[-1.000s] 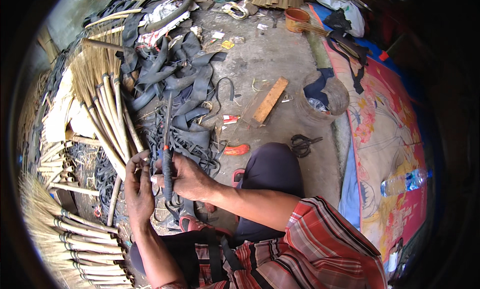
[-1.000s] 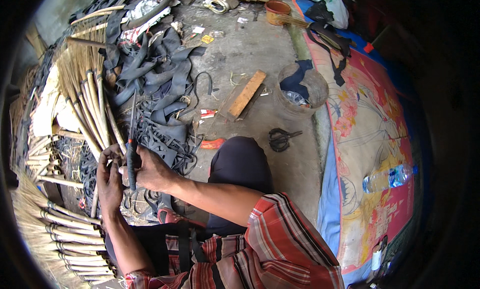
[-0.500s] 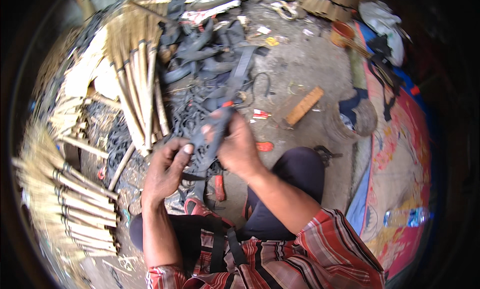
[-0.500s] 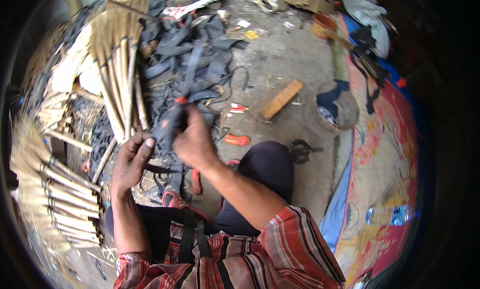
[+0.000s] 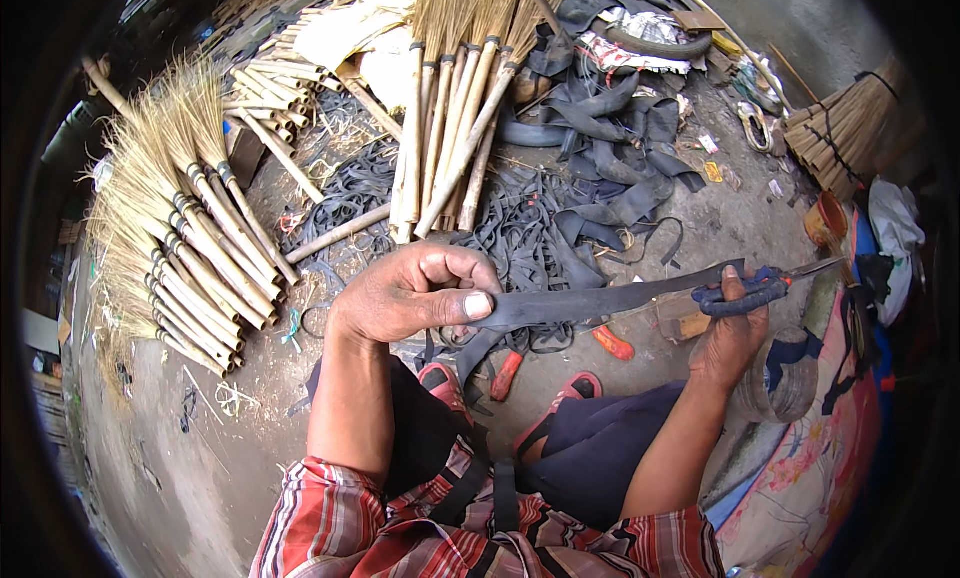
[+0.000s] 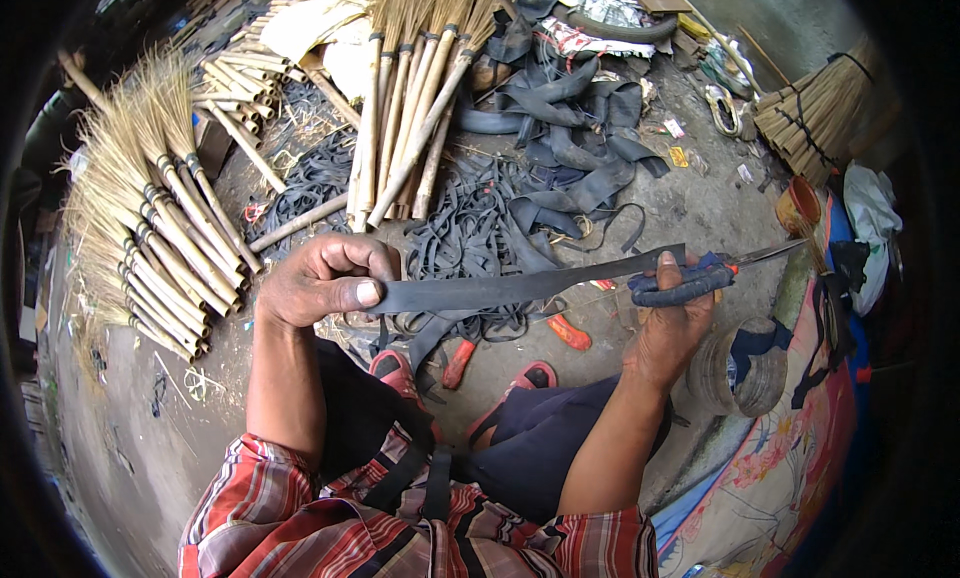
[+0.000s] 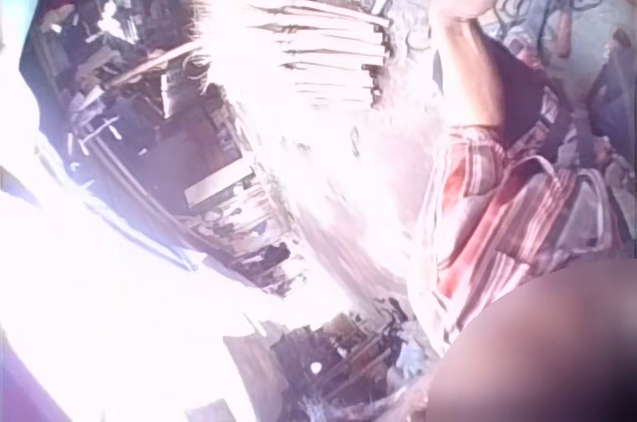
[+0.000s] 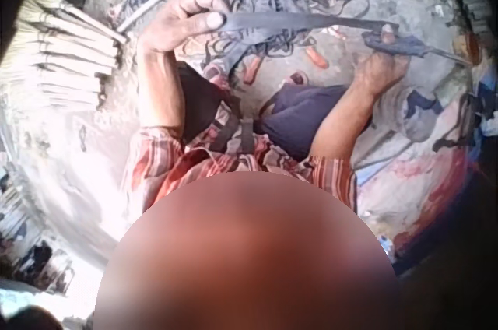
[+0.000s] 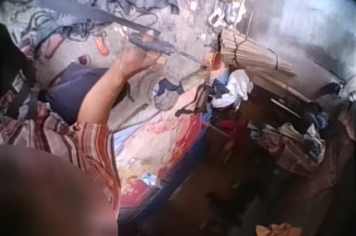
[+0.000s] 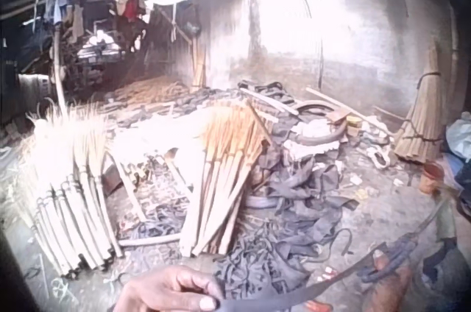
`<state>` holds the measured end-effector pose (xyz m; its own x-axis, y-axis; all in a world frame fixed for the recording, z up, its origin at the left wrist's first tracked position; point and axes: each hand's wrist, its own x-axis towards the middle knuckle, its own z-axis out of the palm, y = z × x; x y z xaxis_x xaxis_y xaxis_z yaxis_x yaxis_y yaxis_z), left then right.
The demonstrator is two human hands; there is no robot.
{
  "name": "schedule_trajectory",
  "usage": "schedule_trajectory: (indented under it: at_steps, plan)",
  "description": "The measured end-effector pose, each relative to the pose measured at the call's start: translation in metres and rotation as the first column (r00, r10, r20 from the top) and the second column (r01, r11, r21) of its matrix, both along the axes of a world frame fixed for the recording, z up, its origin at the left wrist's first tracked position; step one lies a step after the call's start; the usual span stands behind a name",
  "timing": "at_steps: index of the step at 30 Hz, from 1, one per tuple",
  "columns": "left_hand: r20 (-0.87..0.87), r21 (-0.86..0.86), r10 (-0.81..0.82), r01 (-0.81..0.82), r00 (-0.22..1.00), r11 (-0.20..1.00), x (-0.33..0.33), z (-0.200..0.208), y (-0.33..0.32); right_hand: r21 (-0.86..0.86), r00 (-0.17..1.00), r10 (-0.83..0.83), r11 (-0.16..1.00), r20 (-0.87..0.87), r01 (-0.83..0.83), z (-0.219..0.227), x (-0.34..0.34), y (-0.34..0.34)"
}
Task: The person sits on the floor and uses shears to cut a piece of black rubber into smaller strips. They repeatedly pick up rubber pieces, cut them, and place the cut pieces on the floor.
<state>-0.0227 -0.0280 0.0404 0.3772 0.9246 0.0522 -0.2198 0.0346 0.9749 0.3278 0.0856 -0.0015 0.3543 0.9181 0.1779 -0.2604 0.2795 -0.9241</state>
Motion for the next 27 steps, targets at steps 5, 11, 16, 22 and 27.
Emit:
schedule_trajectory:
  at_steps: [5,11,16,22,27]
  plan:
    - [0.176,0.091,0.064,-0.081,0.982,0.993,0.001,-0.001,-0.001,-0.035,0.994,0.111,0.993,0.006,-0.111,-0.006,-0.011,-0.001]
    - [0.322,-0.240,0.470,-0.410,0.821,0.880,0.025,-0.011,0.020,-0.260,0.908,0.378,0.908,0.178,-0.327,-0.007,-0.050,-0.025]
    - [0.163,-0.318,0.654,-0.589,0.738,0.743,0.018,-0.021,0.026,-0.414,0.739,0.658,0.718,0.144,-0.559,-0.010,-0.085,-0.055]
    - [0.042,-0.248,0.742,-0.713,0.669,0.656,0.004,-0.020,0.028,-0.457,0.553,0.819,0.556,0.156,-0.695,-0.014,-0.104,-0.071]
    - [0.164,-0.209,0.737,-0.707,0.655,0.675,0.004,-0.020,0.030,-0.533,0.482,0.848,0.518,0.219,-0.669,-0.015,-0.102,-0.072]
